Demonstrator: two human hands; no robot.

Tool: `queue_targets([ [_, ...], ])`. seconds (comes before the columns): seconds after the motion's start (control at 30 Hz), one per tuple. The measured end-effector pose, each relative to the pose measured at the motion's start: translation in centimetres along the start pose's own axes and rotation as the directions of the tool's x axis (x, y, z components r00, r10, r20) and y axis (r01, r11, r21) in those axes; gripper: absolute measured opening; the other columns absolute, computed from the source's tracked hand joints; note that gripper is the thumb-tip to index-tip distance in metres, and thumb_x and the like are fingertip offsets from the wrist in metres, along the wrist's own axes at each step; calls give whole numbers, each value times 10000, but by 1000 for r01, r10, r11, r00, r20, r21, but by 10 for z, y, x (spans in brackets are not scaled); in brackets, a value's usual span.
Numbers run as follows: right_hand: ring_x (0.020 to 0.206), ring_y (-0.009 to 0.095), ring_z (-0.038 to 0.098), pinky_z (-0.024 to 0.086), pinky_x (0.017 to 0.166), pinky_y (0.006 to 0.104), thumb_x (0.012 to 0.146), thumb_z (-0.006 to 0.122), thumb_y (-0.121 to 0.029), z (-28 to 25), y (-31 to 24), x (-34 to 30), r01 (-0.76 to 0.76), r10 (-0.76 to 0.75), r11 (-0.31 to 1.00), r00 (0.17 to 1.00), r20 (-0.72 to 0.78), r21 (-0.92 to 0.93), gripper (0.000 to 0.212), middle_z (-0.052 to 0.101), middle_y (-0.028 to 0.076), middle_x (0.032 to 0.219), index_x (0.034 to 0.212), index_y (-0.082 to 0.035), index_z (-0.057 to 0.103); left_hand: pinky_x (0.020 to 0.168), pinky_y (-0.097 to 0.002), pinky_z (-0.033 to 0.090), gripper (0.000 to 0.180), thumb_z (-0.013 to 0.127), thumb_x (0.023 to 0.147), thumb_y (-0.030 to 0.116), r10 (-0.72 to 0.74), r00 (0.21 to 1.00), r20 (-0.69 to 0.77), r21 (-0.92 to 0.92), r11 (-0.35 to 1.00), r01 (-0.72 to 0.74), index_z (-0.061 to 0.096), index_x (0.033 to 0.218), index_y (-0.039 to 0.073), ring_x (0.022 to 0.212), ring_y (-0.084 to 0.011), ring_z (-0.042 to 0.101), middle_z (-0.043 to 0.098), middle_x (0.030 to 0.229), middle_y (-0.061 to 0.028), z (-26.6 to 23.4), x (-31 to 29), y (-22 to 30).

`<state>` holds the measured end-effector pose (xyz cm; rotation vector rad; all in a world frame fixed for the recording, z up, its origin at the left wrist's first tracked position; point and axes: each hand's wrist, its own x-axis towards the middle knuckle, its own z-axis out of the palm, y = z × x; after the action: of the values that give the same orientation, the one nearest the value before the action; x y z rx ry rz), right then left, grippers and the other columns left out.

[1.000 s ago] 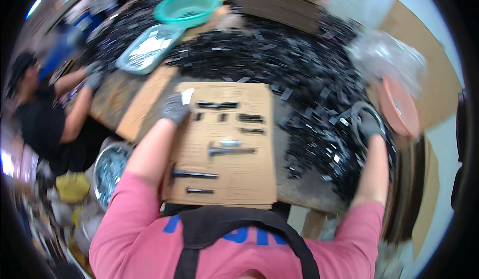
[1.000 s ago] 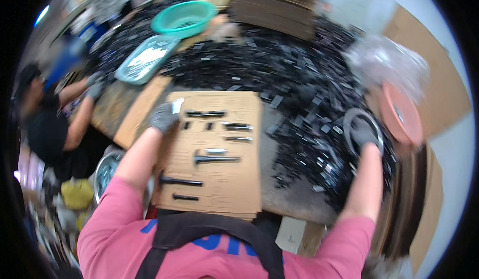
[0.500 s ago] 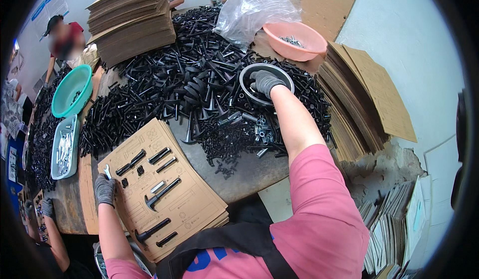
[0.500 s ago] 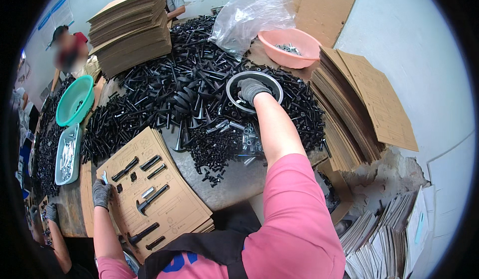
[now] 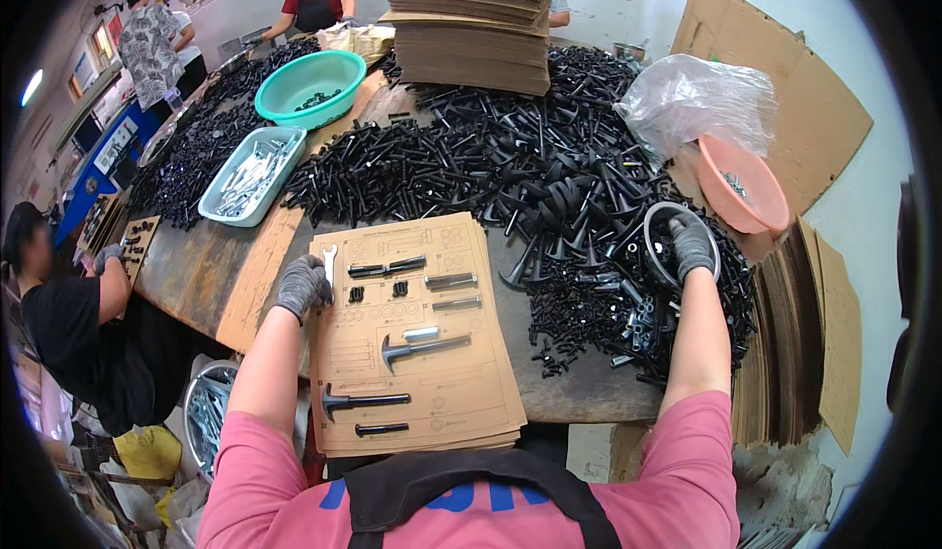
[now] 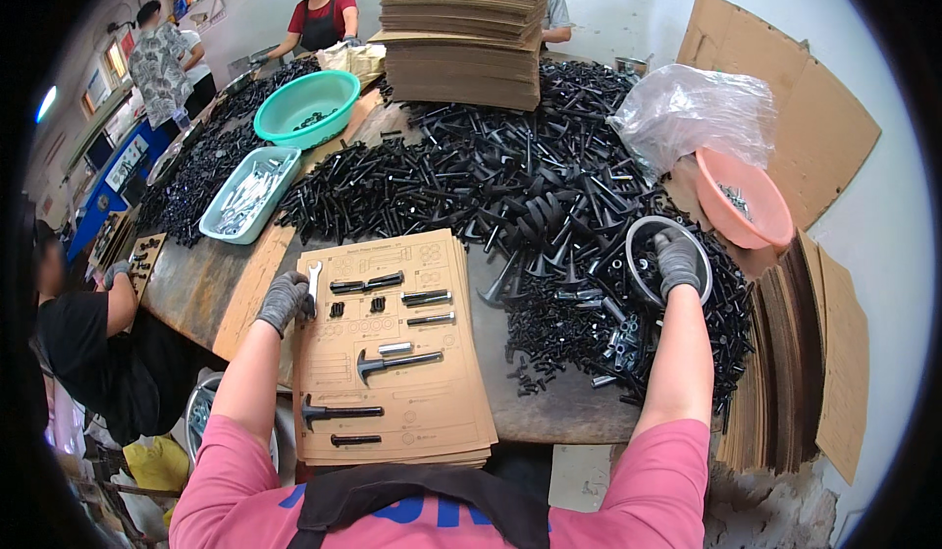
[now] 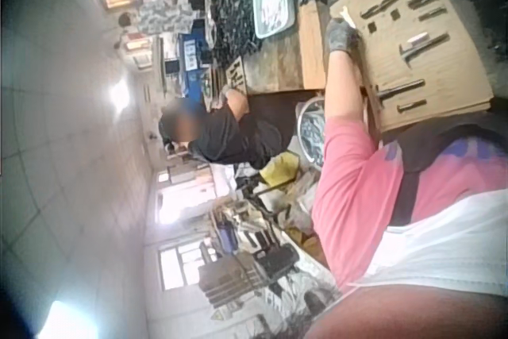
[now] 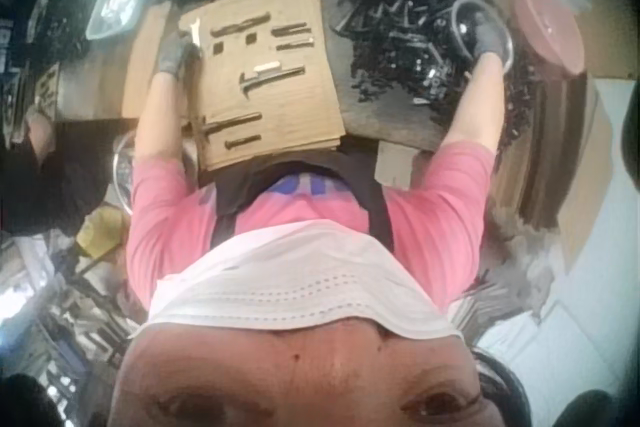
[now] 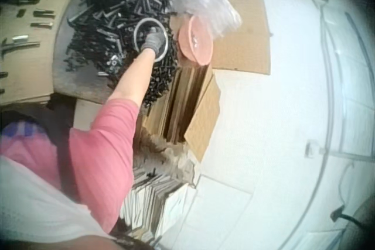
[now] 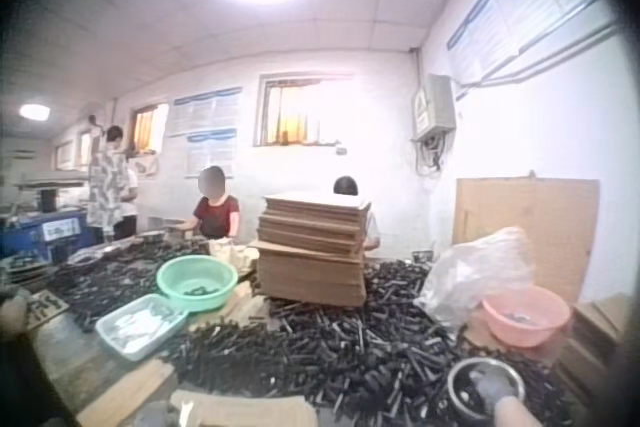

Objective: The person assembles small black metal hardware components onto a cardboard template, picking parts from a large pile and placing them into designated slots. They handle hammers, bolts, and other fasteners, arranging them methodically on the template throughout the clip.

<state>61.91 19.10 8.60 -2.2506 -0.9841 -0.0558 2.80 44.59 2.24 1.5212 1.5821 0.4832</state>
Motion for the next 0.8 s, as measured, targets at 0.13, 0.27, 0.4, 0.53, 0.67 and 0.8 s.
queue_targets([
  [0.13,525,62,465,365,428,202,859,577,-181,4,-67,-26,-254,9,593,951,309,764,208,537,-4,679,1026,-58,597,690,-321,487,326,593,788,166,170,966,-196,186,973,-133,577,1051,-24,776,-237,622,640,861,-161,-7,-17,19],
  [0.27,552,66,499,412,491,200,837,625,-213,42,-162,-90,-365,-301,480,786,540,798,228,553,-17,718,1006,-64,588,793,-297,479,339,612,806,151,535,843,-58,-117,835,-538,570,1098,-16,896,-195,588,618,997,-129,18,-66,69],
  [0.4,570,92,500,410,518,213,859,591,-194,80,-236,-155,-444,-443,421,660,607,791,199,557,7,702,980,-35,588,728,-238,476,436,650,808,127,623,753,212,-529,721,-448,521,1216,44,852,-100,556,602,968,-31,50,-129,103],
  [0.53,611,102,519,431,564,216,880,557,-156,97,-270,-193,-420,-489,448,624,610,789,221,580,38,724,1043,-7,571,762,-272,472,353,631,818,80,812,582,-38,-146,572,-807,564,1161,33,832,-145,570,601,921,-66,53,-148,103],
  [0.67,720,136,581,506,637,247,886,534,-123,113,-289,-208,-452,-451,431,641,620,781,228,604,65,848,1072,4,574,748,-269,471,249,611,819,33,823,564,-75,42,567,-822,615,1068,30,824,-157,574,604,874,-54,42,-139,88],
  [0.8,733,152,601,528,658,245,868,564,-98,125,-307,-200,-579,-464,294,610,643,761,243,601,92,915,1088,-2,526,685,-244,480,204,608,834,50,726,669,-158,-261,623,-737,620,1037,27,806,-120,566,604,893,-36,24,-120,80],
])
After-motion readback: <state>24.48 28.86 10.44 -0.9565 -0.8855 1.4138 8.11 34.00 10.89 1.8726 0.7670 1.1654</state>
